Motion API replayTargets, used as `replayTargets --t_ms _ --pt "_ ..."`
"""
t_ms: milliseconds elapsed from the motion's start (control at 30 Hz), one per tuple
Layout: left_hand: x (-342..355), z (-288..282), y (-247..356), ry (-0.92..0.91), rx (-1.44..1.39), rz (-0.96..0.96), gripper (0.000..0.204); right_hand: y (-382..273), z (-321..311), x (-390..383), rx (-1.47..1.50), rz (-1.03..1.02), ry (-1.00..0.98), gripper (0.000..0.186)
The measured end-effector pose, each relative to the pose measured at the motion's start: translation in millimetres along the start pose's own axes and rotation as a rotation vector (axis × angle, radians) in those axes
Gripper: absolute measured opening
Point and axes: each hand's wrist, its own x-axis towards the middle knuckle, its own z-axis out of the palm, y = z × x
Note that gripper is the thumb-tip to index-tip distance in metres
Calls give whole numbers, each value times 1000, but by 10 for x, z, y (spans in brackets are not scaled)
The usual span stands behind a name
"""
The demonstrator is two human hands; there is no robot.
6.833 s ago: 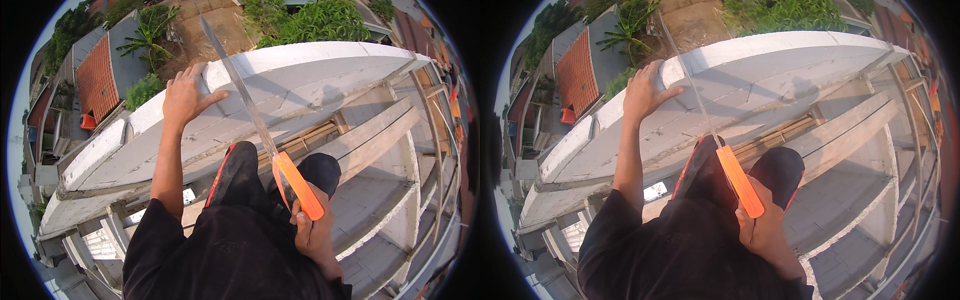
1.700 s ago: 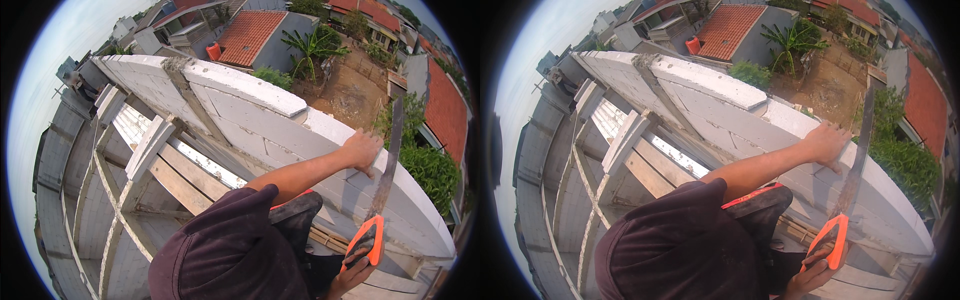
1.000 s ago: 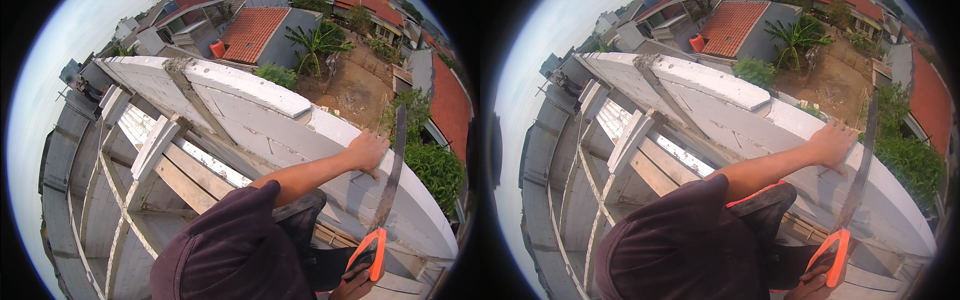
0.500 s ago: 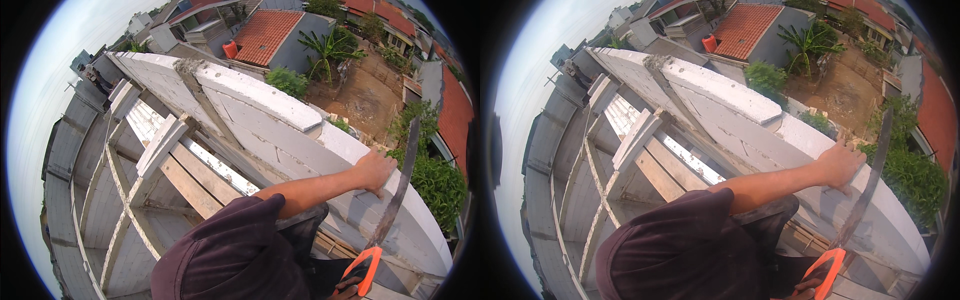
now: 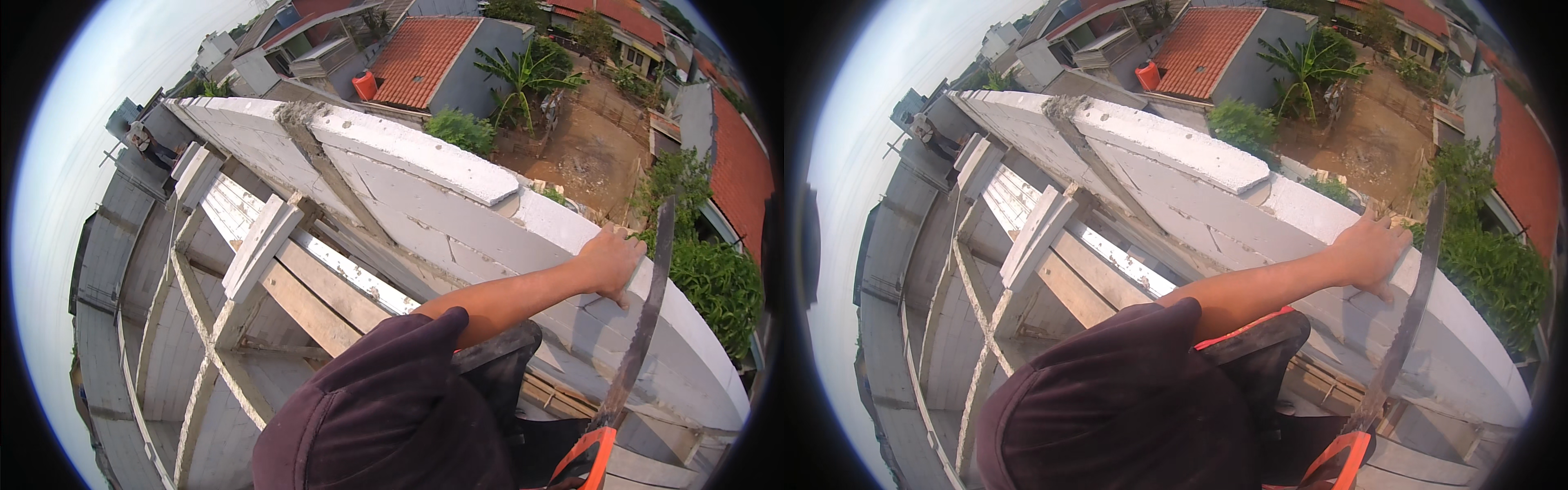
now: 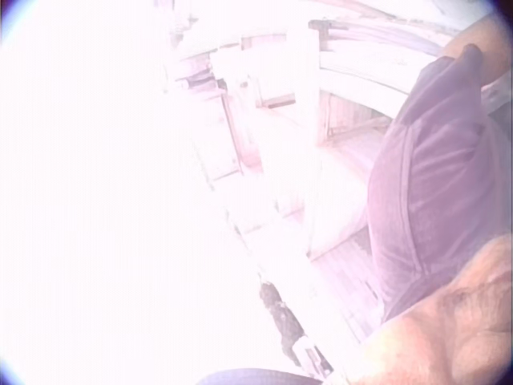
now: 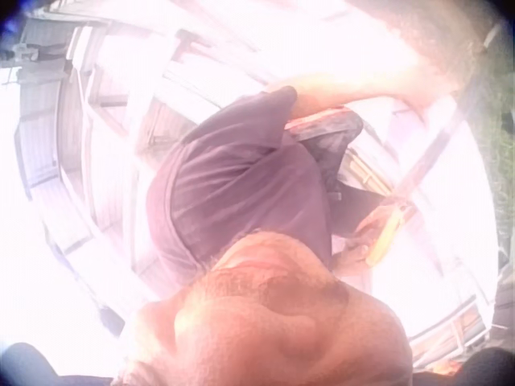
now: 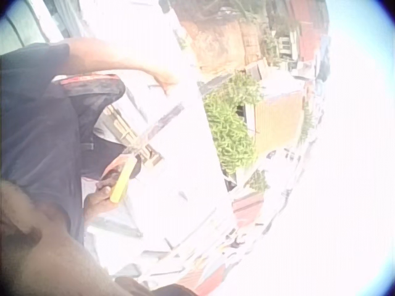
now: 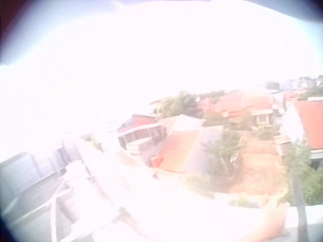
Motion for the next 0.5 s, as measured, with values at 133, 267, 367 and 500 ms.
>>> replayTargets --t_ms 133,267,367,500 --pt "5 -6 47 -1 27 -6 105 -26 -41 111 22 65 6 44" --pt "36 20 9 6 20 -3 105 -477 46 534 -72 150 2 45" --pt "-8 -11 -8 -15 17 -17 104 -305 124 483 -114 32 3 46" --pt "-16 -24 14 18 22 13 98 529 136 246 429 418 -45 49"
